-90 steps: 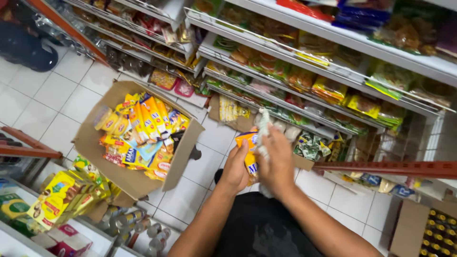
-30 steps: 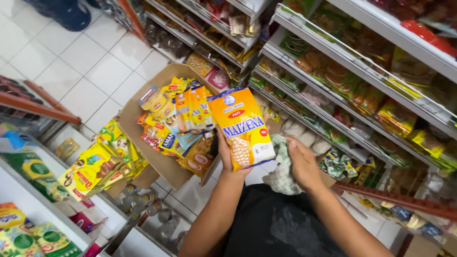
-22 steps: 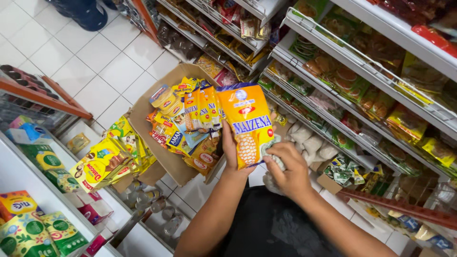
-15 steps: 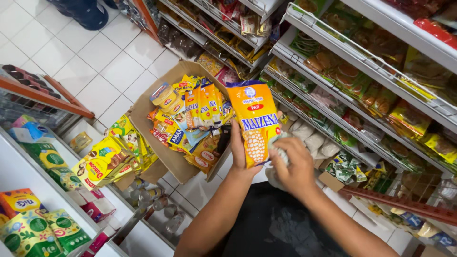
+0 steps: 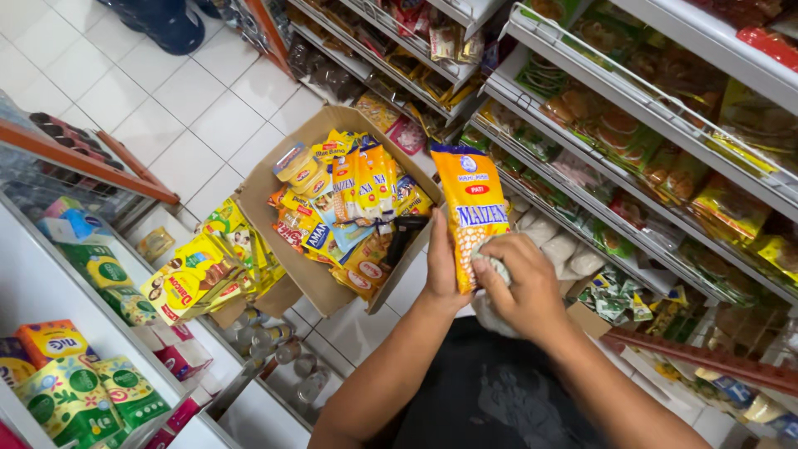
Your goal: The person wipes yellow and blue snack packets with a white cloth, taking them from a cardboard box on the floor. They then place the cleaned packets onto a white shelf in the store aisle.
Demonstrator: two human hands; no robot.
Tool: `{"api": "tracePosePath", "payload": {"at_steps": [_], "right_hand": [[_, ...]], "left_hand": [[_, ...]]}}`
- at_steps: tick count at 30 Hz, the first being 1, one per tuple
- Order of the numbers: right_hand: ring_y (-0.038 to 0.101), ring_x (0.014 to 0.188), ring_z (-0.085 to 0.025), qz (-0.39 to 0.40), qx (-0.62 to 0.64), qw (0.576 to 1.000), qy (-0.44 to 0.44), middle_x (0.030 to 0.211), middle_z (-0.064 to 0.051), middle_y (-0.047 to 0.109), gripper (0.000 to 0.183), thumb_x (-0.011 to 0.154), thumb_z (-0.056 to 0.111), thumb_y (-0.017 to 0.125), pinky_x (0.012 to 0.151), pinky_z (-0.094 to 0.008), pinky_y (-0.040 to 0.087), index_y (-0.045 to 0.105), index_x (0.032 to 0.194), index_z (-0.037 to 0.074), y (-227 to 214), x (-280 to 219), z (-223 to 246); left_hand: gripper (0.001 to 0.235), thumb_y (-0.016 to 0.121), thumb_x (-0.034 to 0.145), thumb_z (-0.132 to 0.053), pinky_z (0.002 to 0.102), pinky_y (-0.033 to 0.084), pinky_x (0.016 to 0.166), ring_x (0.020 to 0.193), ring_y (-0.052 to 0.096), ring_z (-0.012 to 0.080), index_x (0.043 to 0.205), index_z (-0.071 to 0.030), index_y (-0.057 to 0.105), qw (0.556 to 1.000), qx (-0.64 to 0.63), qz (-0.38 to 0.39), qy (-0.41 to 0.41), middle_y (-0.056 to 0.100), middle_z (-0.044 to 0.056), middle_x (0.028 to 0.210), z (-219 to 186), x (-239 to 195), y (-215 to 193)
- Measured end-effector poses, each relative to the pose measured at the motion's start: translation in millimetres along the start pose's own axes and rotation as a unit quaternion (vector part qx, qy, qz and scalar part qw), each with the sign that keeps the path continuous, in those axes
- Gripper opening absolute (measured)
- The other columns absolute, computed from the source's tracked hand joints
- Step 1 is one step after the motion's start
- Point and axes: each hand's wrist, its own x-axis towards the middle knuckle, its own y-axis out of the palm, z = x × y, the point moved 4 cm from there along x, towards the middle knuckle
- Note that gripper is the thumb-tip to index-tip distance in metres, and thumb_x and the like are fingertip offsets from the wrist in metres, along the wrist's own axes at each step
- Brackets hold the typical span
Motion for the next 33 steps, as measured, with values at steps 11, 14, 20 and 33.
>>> {"api": "tracePosePath", "payload": {"at_steps": [11,14,20,33], "right_hand": [[0.067,0.091,-0.034,-0.015,-0.043,0.993,0.106,0.097,-0.016,0.067,0.017,0.088,0.014,0.070,0.079,-0.042,0.054,0.068,0.102,0.004,-15,7,-11],[0.067,0.091,-0.035,0.071,-0.013,0.997,-0.004,0.096,-0.014,0.068,0.017,0.087,0.015,0.070,0.080,-0.044,0.053,0.067,0.100,0.004,-10,-1,2],[0.069,0.085,-0.028,-0.034,-0.029,0.983,0.176,0.094,-0.013,0.068,0.015,0.095,0.017,0.067,0.078,-0.040,0.054,0.066,0.103,0.004,-32,10,-29],[0.060,0.094,-0.034,-0.140,-0.102,0.984,0.032,0.096,-0.012,0.066,0.009,0.091,0.009,0.068,0.087,-0.045,0.046,0.067,0.098,0.004,-31,-4,-15]], "left_hand": [[0.079,0.036,0.110,-0.064,0.037,0.052,0.106,0.121,0.063,0.0219,0.155,0.001,0.046,1.000,0.016,0.005,-0.019,0.063,0.014,0.137,24,-5,-5],[0.082,0.034,0.109,-0.069,0.041,0.055,0.099,0.109,0.067,0.0277,0.147,0.002,0.049,0.997,0.055,0.053,-0.033,0.065,0.018,0.125,17,-6,-7],[0.080,0.031,0.110,-0.066,0.037,0.051,0.110,0.122,0.064,0.0213,0.157,-0.003,0.045,0.992,-0.072,0.038,-0.100,0.063,0.010,0.134,51,-13,-12],[0.088,0.030,0.111,-0.073,0.040,0.050,0.106,0.124,0.062,0.0286,0.161,0.000,0.036,0.966,-0.139,0.187,-0.108,0.060,0.019,0.143,33,-23,5]]}}
